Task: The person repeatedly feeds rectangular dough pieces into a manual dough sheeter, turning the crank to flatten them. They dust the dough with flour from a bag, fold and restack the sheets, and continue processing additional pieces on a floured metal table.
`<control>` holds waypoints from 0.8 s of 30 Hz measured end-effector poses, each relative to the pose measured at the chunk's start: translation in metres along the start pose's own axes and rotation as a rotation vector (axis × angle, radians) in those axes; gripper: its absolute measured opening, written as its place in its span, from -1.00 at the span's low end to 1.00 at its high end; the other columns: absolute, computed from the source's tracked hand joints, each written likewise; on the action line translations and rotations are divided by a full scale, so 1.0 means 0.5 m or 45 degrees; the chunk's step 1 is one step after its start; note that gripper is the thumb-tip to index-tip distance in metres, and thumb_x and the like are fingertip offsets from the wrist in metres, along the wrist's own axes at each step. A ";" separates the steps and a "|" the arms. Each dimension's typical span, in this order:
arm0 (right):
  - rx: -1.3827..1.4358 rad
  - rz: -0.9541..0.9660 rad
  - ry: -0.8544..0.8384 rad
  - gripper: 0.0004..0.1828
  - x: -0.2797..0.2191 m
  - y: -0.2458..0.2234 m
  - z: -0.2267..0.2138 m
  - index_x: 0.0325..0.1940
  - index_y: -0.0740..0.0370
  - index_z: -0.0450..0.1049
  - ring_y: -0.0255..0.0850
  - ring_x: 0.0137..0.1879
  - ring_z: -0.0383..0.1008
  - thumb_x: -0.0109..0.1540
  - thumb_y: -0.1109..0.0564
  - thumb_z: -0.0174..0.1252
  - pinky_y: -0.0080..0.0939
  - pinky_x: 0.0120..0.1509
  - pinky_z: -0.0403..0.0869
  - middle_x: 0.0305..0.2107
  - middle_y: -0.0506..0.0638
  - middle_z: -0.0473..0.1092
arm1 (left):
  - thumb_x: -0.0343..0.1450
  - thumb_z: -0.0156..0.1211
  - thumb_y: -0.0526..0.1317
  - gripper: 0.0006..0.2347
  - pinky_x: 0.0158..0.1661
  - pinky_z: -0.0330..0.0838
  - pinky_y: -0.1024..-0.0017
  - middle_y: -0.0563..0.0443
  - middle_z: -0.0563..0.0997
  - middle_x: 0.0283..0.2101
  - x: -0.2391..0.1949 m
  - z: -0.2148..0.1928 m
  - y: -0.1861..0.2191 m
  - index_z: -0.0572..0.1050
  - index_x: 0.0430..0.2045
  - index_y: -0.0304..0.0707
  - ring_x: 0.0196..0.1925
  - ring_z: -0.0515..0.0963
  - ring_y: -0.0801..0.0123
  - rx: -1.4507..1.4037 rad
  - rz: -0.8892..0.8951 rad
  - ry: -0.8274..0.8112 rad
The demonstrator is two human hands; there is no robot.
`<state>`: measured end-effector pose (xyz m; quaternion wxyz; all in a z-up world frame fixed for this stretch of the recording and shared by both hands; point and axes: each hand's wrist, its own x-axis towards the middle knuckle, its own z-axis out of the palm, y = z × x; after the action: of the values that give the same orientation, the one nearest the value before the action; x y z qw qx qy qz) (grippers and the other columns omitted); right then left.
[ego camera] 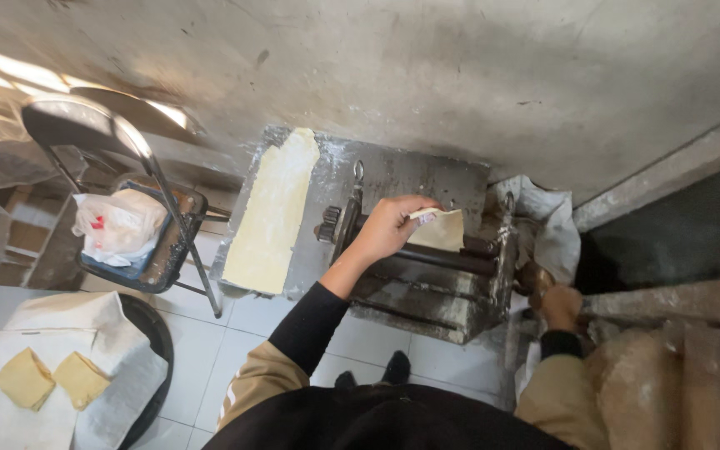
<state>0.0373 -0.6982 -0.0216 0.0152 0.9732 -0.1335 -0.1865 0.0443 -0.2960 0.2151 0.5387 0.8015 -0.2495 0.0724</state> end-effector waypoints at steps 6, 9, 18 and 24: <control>0.006 0.010 0.229 -0.60 -0.308 0.095 0.025 -0.08 0.03 0.68 0.03 0.13 0.57 0.13 -0.19 0.26 0.01 0.31 0.45 -0.07 0.12 0.58 | 0.30 0.12 -0.50 -0.69 -0.15 0.58 0.36 -0.07 0.68 -0.04 -0.027 -0.002 0.025 0.59 -0.12 -0.20 -0.06 0.72 0.11 -0.018 -0.006 -0.058; -0.101 0.010 0.678 -0.67 -0.388 0.153 -0.030 -0.23 -0.04 0.71 -0.03 0.05 0.56 -0.03 -0.09 0.30 0.02 0.29 0.40 -0.16 0.07 0.59 | 0.35 0.22 -0.47 -0.75 -0.11 0.54 0.30 -0.06 0.70 -0.09 -0.057 -0.013 0.033 0.61 -0.14 -0.17 -0.07 0.69 0.07 0.015 0.122 -0.222; -0.172 -0.092 1.389 -0.84 -0.140 0.176 -0.265 -0.49 -0.13 0.56 -0.17 -0.24 0.48 0.16 0.11 0.17 -0.16 -0.01 0.28 -0.50 -0.09 0.47 | 0.32 0.14 -0.47 -0.69 -0.09 0.52 0.20 -0.09 0.69 -0.07 -0.030 -0.009 0.013 0.60 -0.12 -0.12 -0.06 0.65 -0.01 0.178 0.018 -0.213; -0.252 -0.059 0.557 -0.80 0.151 0.030 -0.333 -0.30 0.03 0.67 0.03 -0.17 0.60 0.11 -0.08 0.31 0.02 0.00 0.40 -0.31 0.08 0.59 | 0.29 0.14 -0.48 -0.69 -0.08 0.53 0.21 -0.07 0.70 -0.10 0.019 0.026 -0.029 0.64 -0.17 -0.09 -0.06 0.68 0.02 0.261 -0.080 -0.151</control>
<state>0.1621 -0.7362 0.1074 0.1349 0.9870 -0.0859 0.0162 0.0576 -0.3066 0.2013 0.4401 0.8627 -0.2469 0.0330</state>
